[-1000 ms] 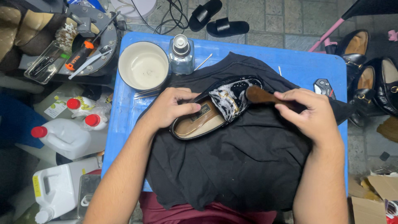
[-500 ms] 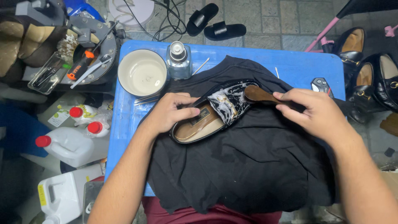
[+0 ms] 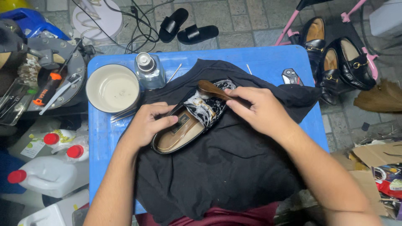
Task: The person scrubs a black loafer with a brush and soapy water, then wipes it with a cloth. They repeat the process on the other side of the shoe, focusing on the sole and upper surfaces.
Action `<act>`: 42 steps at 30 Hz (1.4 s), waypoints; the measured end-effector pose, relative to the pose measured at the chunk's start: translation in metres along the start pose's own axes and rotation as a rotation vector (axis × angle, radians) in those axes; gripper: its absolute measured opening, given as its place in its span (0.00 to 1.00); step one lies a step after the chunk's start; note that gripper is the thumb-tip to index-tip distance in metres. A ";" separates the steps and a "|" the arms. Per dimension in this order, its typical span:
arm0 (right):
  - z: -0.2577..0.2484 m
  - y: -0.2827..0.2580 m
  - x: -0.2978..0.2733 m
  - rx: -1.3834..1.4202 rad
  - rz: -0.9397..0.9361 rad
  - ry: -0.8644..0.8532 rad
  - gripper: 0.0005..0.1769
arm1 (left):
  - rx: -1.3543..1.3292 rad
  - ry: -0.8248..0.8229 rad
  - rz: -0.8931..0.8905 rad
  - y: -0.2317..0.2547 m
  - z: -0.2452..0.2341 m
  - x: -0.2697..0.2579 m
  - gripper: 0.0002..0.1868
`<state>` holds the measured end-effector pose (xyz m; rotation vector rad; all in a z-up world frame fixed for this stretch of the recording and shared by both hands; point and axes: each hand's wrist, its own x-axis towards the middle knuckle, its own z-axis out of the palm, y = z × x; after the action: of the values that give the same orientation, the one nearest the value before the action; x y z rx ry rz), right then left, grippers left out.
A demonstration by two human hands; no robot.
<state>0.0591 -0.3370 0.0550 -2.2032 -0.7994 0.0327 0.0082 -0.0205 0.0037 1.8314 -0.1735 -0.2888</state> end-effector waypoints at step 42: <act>0.010 -0.007 0.010 0.117 -0.037 -0.050 0.13 | -0.017 0.030 0.027 -0.001 0.001 -0.003 0.23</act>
<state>0.0605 -0.3214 0.0548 -2.0837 -0.8447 0.1140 0.0052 -0.0202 0.0034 1.8139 -0.1749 -0.2432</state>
